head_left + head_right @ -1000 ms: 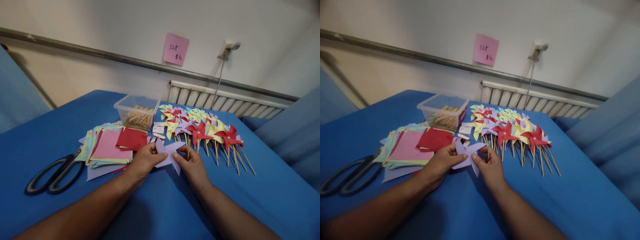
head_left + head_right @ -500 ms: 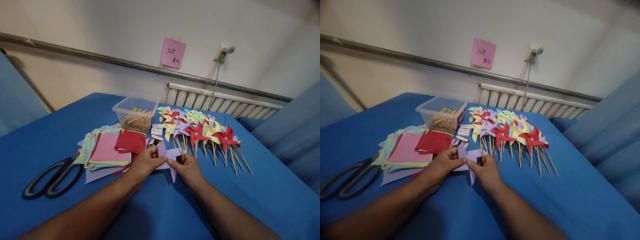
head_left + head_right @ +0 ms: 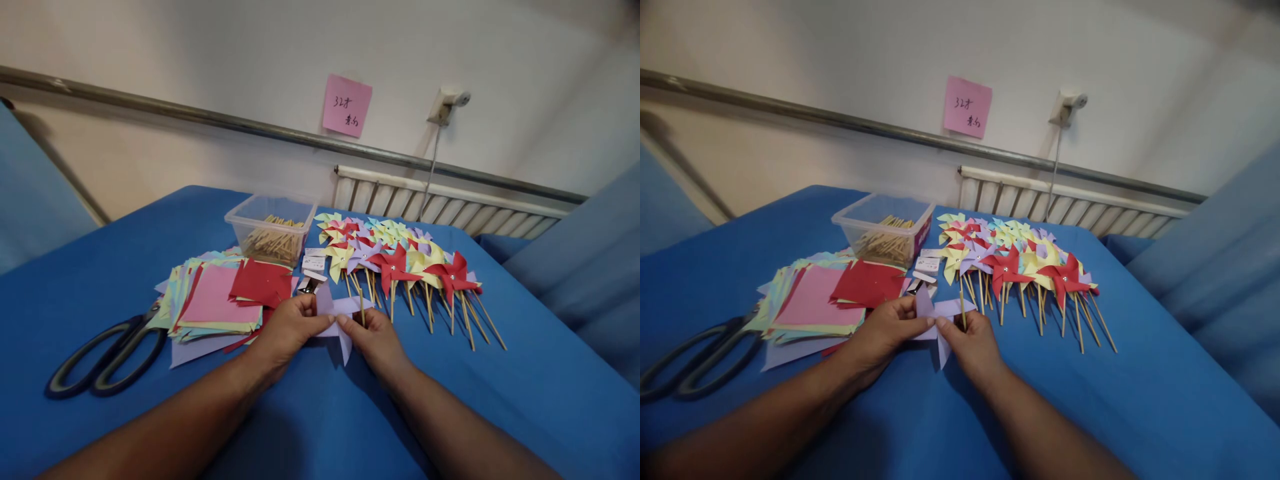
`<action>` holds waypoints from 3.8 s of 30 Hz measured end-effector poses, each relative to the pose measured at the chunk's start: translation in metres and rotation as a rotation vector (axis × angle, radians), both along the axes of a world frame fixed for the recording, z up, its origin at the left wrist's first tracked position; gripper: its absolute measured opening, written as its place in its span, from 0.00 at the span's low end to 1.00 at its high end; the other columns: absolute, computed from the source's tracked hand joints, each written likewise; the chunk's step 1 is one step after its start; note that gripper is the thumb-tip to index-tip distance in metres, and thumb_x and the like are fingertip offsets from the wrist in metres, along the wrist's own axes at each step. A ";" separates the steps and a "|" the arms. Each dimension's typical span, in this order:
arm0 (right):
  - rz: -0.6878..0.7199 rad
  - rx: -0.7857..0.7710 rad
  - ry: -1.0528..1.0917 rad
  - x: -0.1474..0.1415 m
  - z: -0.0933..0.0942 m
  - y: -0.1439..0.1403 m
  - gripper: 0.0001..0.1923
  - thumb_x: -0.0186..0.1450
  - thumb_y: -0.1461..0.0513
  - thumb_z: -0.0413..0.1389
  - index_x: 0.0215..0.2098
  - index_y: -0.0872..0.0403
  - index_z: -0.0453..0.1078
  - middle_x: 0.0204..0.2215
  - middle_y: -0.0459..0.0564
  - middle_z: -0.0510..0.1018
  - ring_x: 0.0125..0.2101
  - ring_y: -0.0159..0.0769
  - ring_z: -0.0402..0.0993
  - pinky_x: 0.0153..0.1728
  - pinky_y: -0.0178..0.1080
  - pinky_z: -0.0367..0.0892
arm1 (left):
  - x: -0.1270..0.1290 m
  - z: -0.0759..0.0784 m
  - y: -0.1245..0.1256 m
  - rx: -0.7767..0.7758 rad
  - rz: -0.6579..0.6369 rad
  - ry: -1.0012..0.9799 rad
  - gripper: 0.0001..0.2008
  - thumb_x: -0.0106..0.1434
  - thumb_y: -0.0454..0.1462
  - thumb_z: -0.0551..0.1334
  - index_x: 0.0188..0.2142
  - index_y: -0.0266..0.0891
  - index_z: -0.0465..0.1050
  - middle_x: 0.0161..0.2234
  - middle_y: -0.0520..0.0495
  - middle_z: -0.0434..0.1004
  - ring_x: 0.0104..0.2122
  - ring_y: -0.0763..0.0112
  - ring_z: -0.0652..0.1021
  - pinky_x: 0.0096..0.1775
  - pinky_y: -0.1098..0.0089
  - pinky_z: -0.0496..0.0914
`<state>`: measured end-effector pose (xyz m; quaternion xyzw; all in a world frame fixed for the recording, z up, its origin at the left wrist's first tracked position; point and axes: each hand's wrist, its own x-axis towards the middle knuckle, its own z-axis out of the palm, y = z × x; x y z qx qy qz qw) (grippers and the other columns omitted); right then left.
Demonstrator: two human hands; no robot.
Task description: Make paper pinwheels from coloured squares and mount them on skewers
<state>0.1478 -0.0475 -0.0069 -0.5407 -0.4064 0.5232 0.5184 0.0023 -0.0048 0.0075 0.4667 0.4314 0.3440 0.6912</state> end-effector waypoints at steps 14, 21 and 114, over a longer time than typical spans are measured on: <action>-0.076 0.298 -0.564 0.002 0.000 -0.019 0.11 0.67 0.55 0.49 0.29 0.52 0.64 0.20 0.41 0.66 0.22 0.31 0.62 0.24 0.33 0.57 | -0.003 0.003 0.003 -0.004 0.176 0.007 0.14 0.44 0.36 0.70 0.32 0.34 0.74 0.28 0.47 0.78 0.27 0.69 0.76 0.31 0.70 0.68; -0.021 0.223 -0.440 -0.002 -0.002 -0.013 0.09 0.64 0.57 0.52 0.30 0.54 0.67 0.18 0.41 0.68 0.19 0.29 0.64 0.22 0.31 0.59 | 0.000 0.000 0.002 -0.016 0.132 0.048 0.17 0.42 0.39 0.72 0.31 0.33 0.74 0.26 0.48 0.77 0.25 0.70 0.74 0.28 0.71 0.66; 0.040 0.102 -0.016 -0.006 -0.014 0.000 0.17 0.62 0.50 0.54 0.28 0.55 0.65 0.18 0.41 0.69 0.12 0.21 0.55 0.13 0.27 0.48 | 0.002 -0.002 0.001 -0.024 0.229 -0.025 0.09 0.50 0.37 0.67 0.29 0.35 0.72 0.25 0.49 0.76 0.25 0.72 0.73 0.28 0.72 0.64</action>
